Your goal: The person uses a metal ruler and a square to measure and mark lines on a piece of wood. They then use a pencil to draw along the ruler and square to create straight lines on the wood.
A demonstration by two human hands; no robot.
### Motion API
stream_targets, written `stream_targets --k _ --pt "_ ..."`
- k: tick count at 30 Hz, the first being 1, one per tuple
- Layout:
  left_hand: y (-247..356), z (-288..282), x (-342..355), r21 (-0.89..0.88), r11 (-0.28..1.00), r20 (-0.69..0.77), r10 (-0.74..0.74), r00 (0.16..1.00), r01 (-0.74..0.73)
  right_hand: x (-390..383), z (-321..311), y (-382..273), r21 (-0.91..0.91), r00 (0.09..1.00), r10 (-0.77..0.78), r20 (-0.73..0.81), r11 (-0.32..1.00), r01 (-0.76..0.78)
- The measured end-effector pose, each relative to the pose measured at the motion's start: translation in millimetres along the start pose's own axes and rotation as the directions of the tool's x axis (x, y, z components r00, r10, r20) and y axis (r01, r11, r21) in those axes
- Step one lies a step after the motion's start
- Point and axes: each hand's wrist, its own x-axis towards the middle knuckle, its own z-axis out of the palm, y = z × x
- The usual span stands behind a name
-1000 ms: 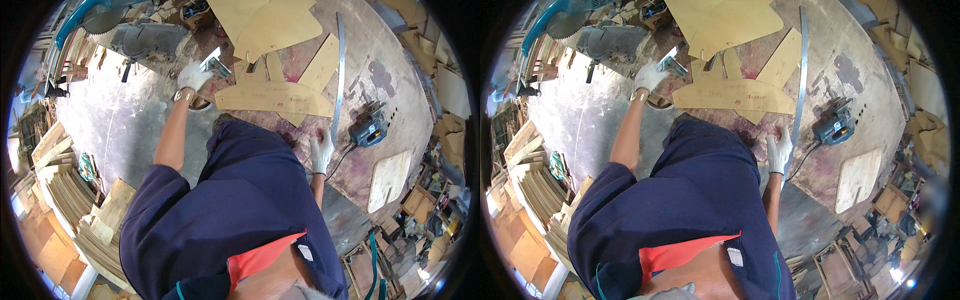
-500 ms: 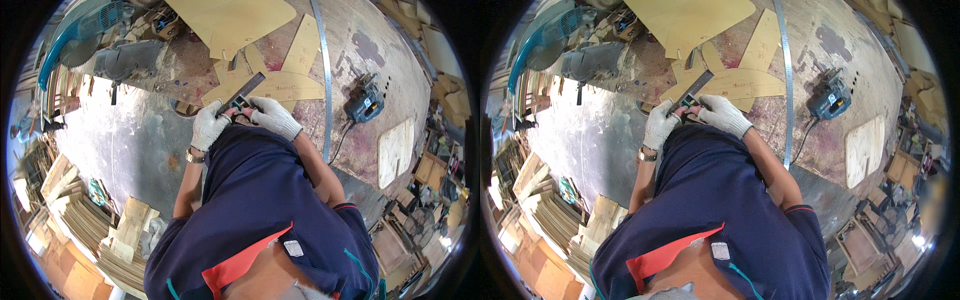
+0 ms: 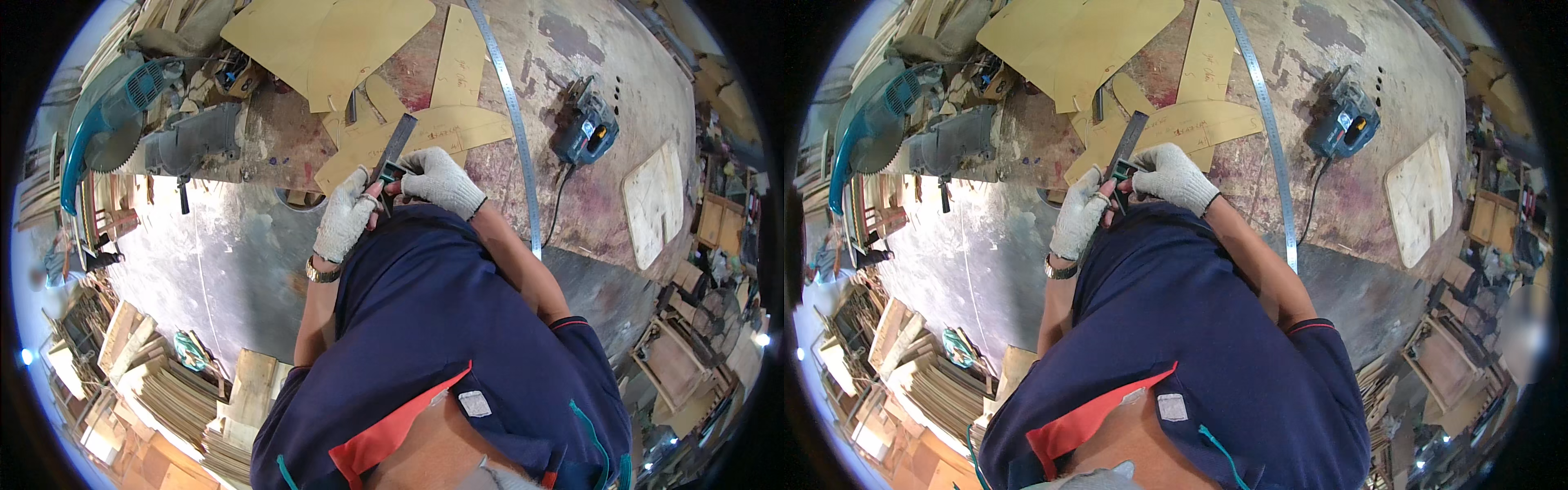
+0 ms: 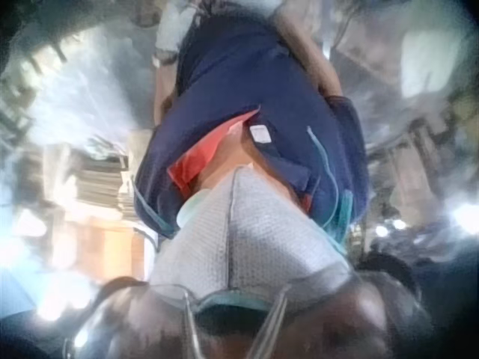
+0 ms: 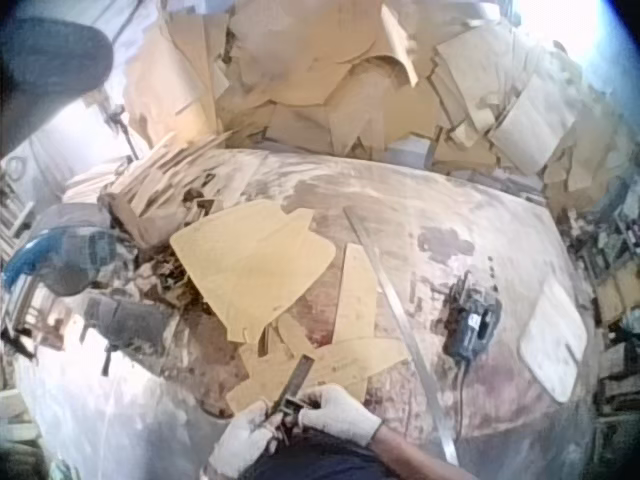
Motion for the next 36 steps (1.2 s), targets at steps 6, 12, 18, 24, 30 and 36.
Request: stream_targets --k 6,12,18,24,30,36 --pt "26.7 7.5 -6.0 -0.022 1.000 -0.076 -0.018 0.997 0.016 -19.3 -4.4 -29.8 0.059 0.991 -0.018 -0.131 0.998 0.025" --pt "26.9 13.2 1.3 0.284 0.934 -0.180 0.274 0.945 -0.217 -32.7 -16.5 -48.9 -0.047 0.977 -0.087 -0.195 0.996 0.079" --pt "70.4 24.1 -12.0 -0.057 0.986 -0.158 0.143 0.977 -0.154 -48.1 -16.2 -70.7 0.032 0.982 -0.130 -0.137 0.990 0.136" --pt "80.8 27.2 -20.1 0.033 0.989 -0.219 0.149 0.964 -0.145 -45.5 -18.0 -68.0 0.058 0.982 -0.159 -0.101 0.985 0.165" --pt "85.8 26.3 -22.3 -0.035 0.981 -0.179 0.179 0.967 -0.188 -46.4 -19.9 -66.7 0.235 0.974 -0.195 -0.116 0.947 0.218" --pt "86.2 27.3 -24.9 -0.093 0.982 -0.211 0.143 0.967 -0.165 -50.7 -24.9 -73.2 0.234 0.981 -0.176 -0.077 0.954 0.189"
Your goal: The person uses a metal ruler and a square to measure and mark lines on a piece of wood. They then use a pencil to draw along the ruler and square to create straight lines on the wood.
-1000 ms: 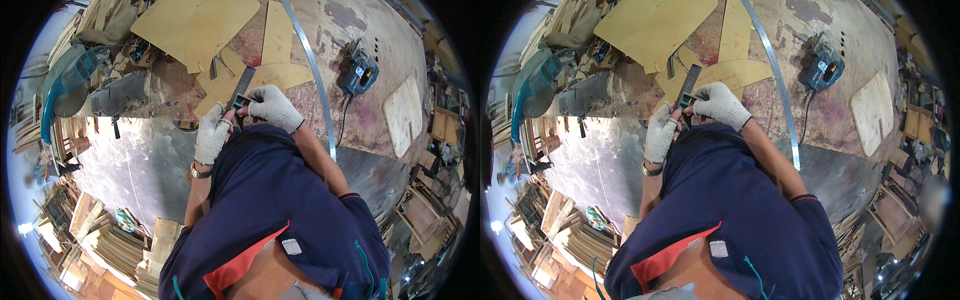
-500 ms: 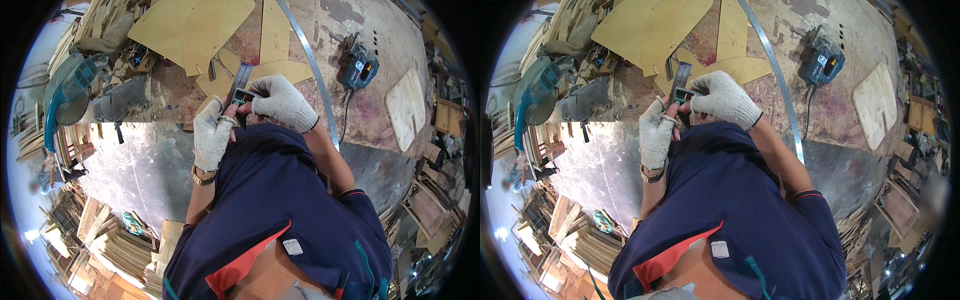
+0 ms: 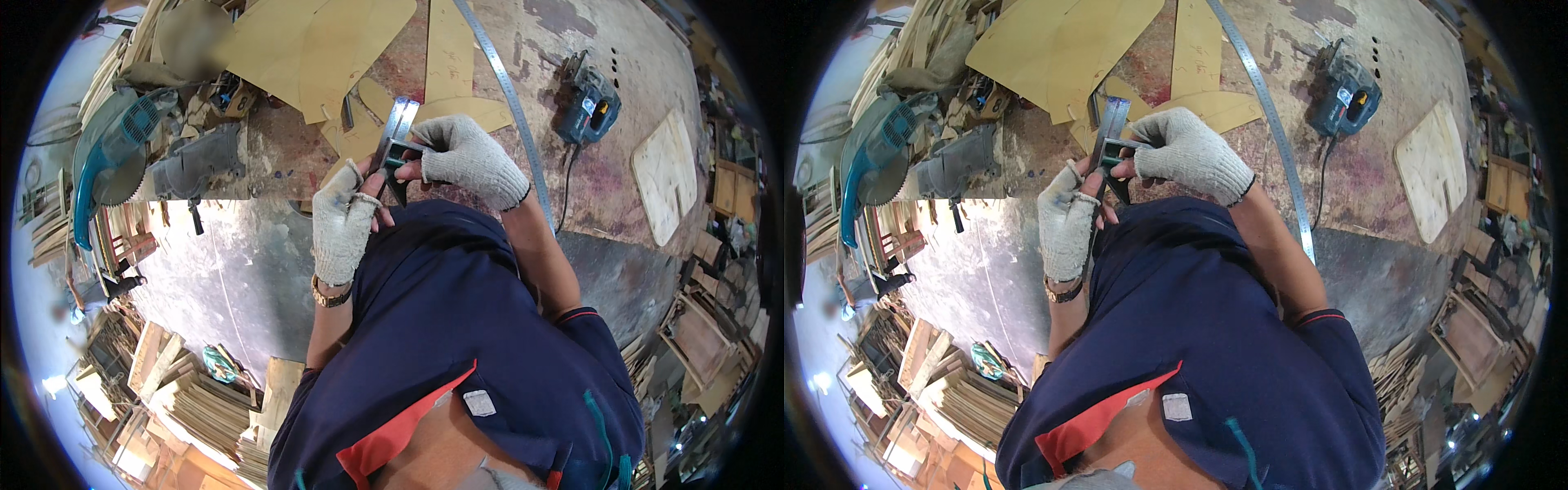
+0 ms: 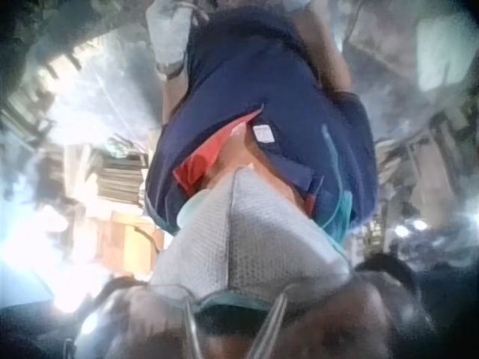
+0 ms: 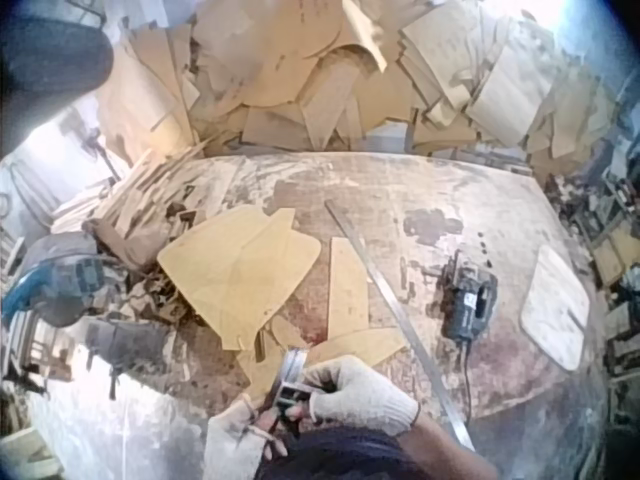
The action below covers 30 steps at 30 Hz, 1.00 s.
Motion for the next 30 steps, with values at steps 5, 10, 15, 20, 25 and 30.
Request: stream_targets --k 5,10,15,20,25,30 --pt "-8.1 0.2 0.1 -0.005 1.000 -0.050 0.015 0.999 -0.015 -1.1 -2.4 -3.5 -0.083 1.000 0.008 -0.010 0.997 -0.008" --pt "-4.7 1.5 -2.1 0.026 0.999 -0.067 0.032 0.997 -0.030 -2.6 -1.0 -8.4 -0.091 1.000 -0.011 -0.012 0.996 0.009" --pt "-6.1 2.3 -2.5 0.005 0.999 -0.079 0.045 0.996 -0.044 -2.6 -2.4 -7.1 -0.107 0.999 -0.046 0.003 0.993 0.046" --pt "-7.2 2.9 -3.1 0.012 0.999 -0.094 0.038 0.995 -0.037 -2.2 -5.0 -6.7 -0.229 0.999 -0.031 0.018 0.973 0.034" --pt "-7.6 2.9 -4.1 0.015 0.999 -0.091 0.052 0.994 -0.051 1.5 -6.2 -1.0 -0.314 0.998 -0.044 0.037 0.948 0.054" --pt "-7.7 1.1 -5.0 -0.001 1.000 -0.095 0.024 0.995 -0.025 0.3 -3.1 -3.8 -0.362 0.999 -0.031 0.030 0.931 0.040"
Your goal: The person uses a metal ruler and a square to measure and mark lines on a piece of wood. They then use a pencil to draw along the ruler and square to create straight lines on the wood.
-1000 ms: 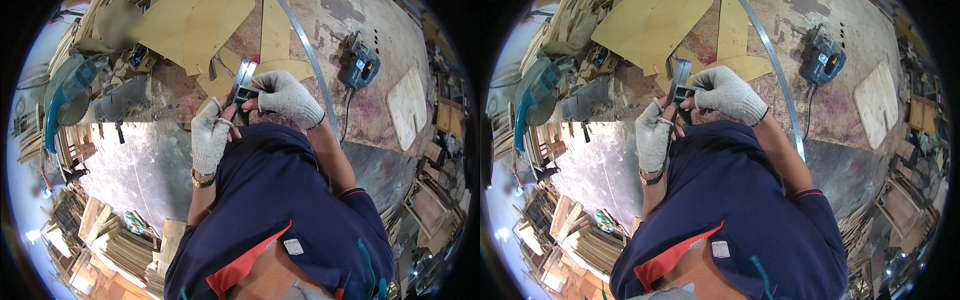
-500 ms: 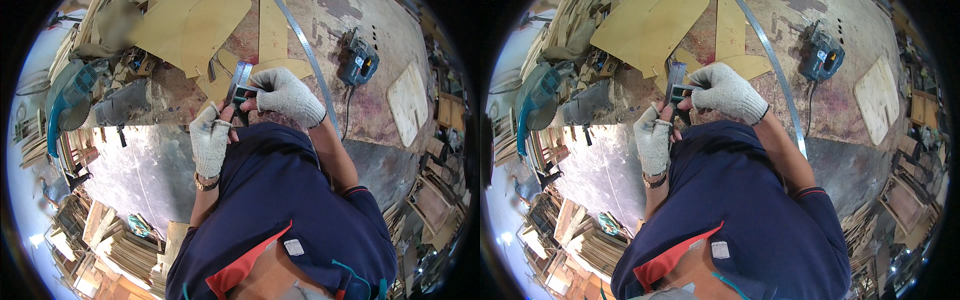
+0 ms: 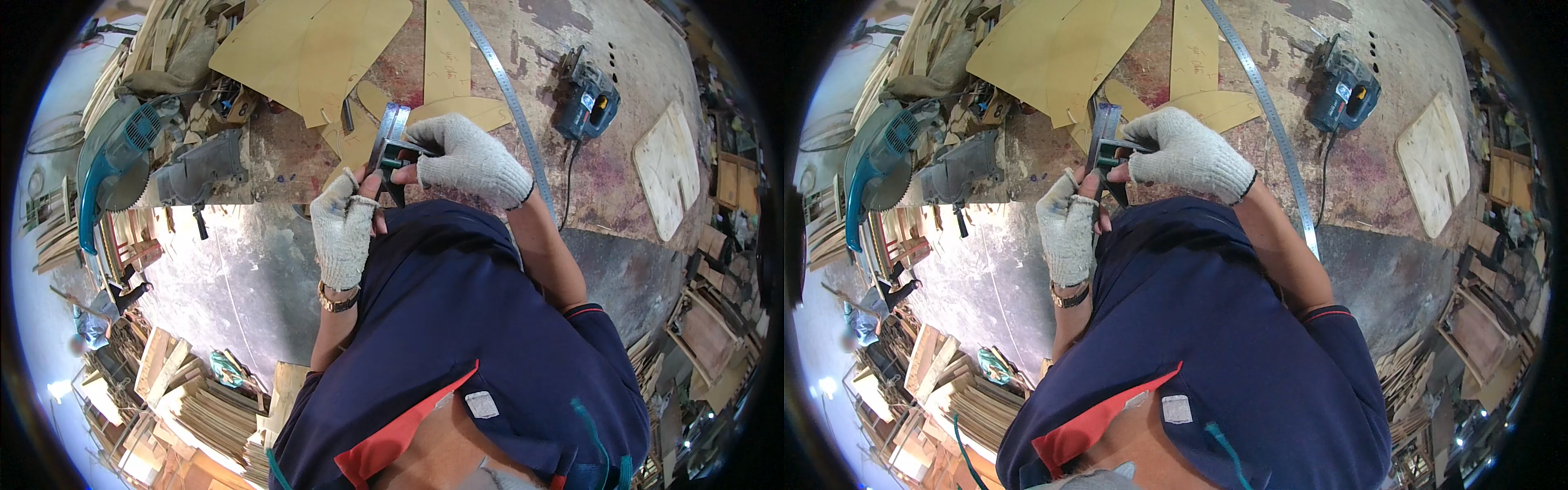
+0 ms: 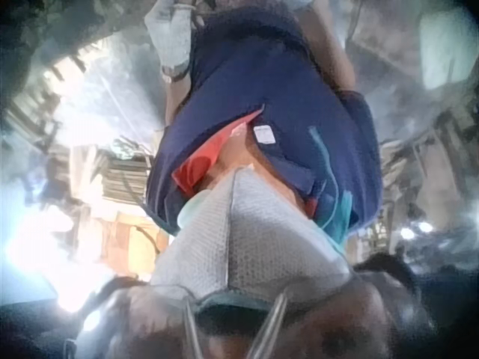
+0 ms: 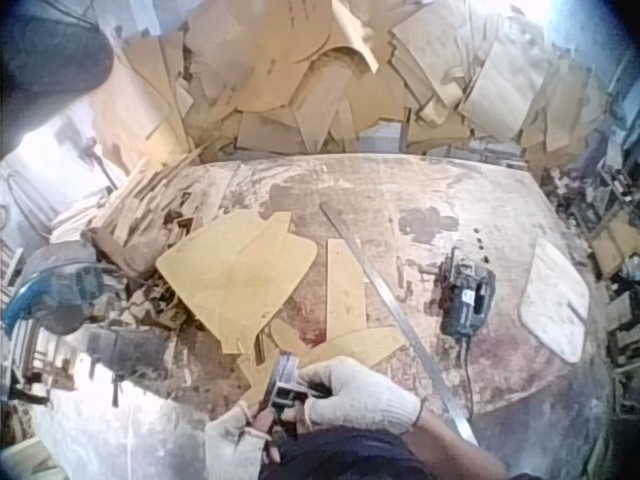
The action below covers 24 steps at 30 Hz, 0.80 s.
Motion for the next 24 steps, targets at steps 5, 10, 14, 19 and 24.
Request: stream_targets --k 5,10,14,19,24 --pt "-0.5 0.5 -1.1 0.009 1.000 -0.012 -0.003 1.000 0.003 0.0 1.0 -2.0 0.032 1.000 -0.024 0.001 0.999 0.024" --pt "-1.0 0.7 -0.6 0.014 1.000 -0.017 0.013 1.000 -0.013 0.9 0.1 -0.9 -0.012 1.000 -0.020 -0.003 1.000 0.020" --pt "-2.5 -0.9 -0.2 0.035 0.999 -0.004 0.027 1.000 -0.027 -0.7 0.0 -6.6 -0.014 1.000 -0.010 -0.001 1.000 0.010" --pt "-3.4 -1.9 0.0 0.022 0.999 0.013 0.035 0.999 -0.035 2.4 0.9 3.7 -0.009 0.998 -0.063 -0.012 0.998 0.063" --pt "-2.3 -2.2 -0.9 0.022 0.999 0.025 0.022 0.999 -0.023 3.0 0.7 4.7 0.004 0.999 -0.031 0.016 1.000 0.031"
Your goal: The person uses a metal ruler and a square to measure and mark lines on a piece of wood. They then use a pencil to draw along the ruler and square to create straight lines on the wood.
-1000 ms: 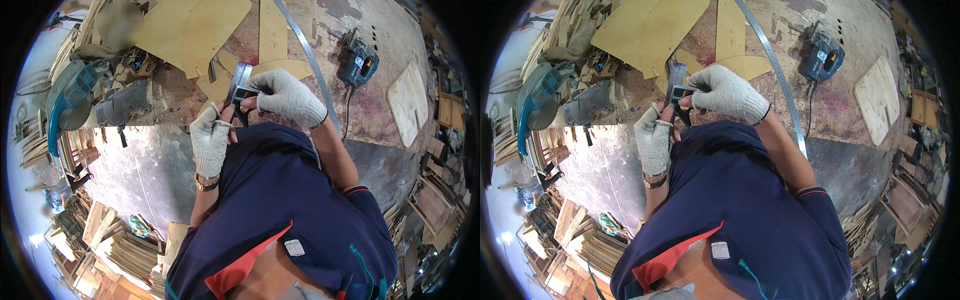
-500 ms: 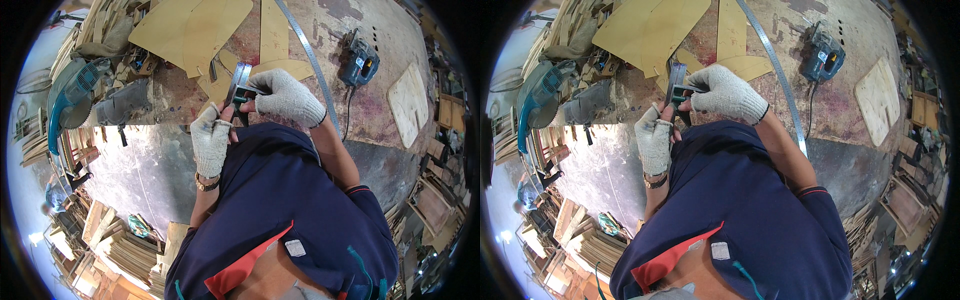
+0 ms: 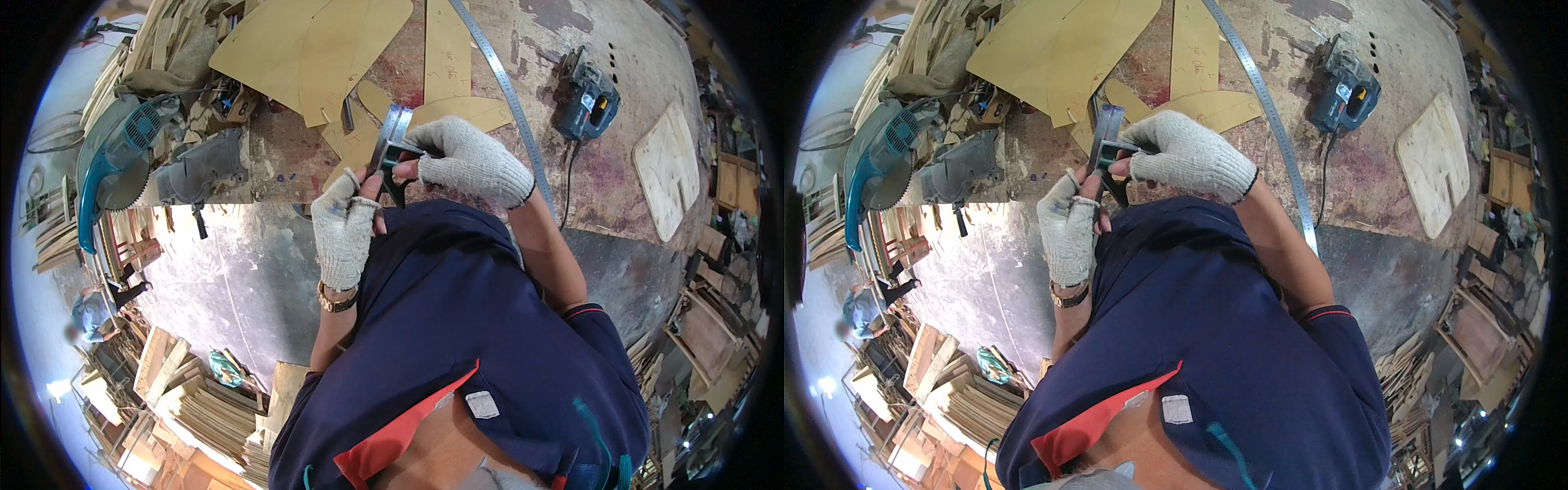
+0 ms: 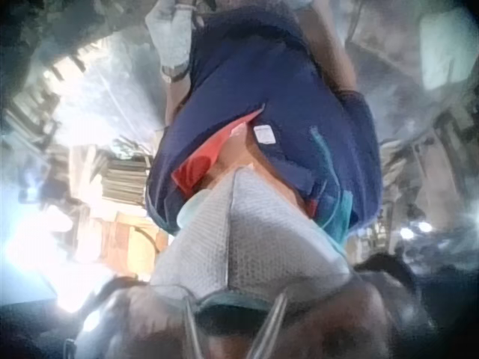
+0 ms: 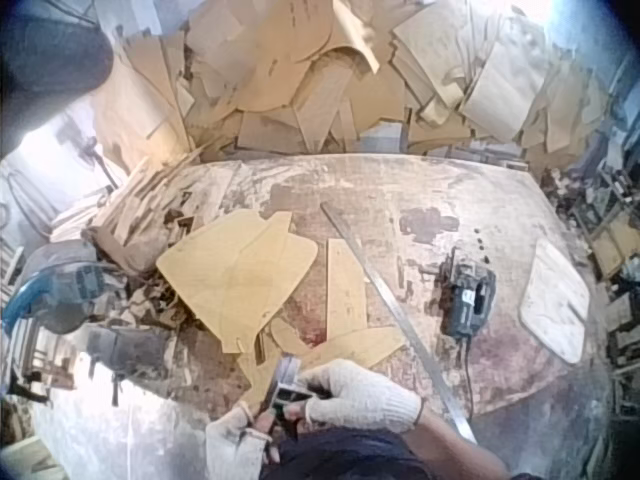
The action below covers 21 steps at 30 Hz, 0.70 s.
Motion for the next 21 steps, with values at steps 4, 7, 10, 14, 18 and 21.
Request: stream_targets --k 4,7,10,14,18,21 --pt "-1.0 0.1 0.1 0.036 0.999 0.001 0.012 1.000 -0.012 -0.1 5.0 6.5 -0.043 0.996 -0.074 -0.059 0.997 0.071" --pt "-1.6 -0.4 0.4 0.032 0.999 0.011 0.022 1.000 -0.022 0.2 4.7 3.8 -0.060 0.999 -0.029 -0.040 0.998 0.026" --pt "-5.2 -0.4 0.2 0.037 0.998 0.001 0.046 0.999 -0.046 -1.9 4.4 -3.1 -0.049 1.000 0.020 -0.017 0.999 -0.021" --pt "-5.8 -0.2 -0.4 0.020 1.000 -0.021 0.017 1.000 -0.017 -2.3 6.5 -5.1 -0.026 0.999 0.043 -0.016 0.999 -0.044" --pt "-3.8 -0.4 -0.6 0.029 0.999 -0.029 -0.016 0.999 0.017 -1.6 8.8 -2.2 -0.012 1.000 0.023 -0.017 1.000 -0.023" --pt "-4.0 -0.9 -1.0 0.051 0.999 -0.035 -0.014 0.999 0.016 1.0 12.6 4.6 0.018 0.999 0.021 -0.037 1.000 -0.020"
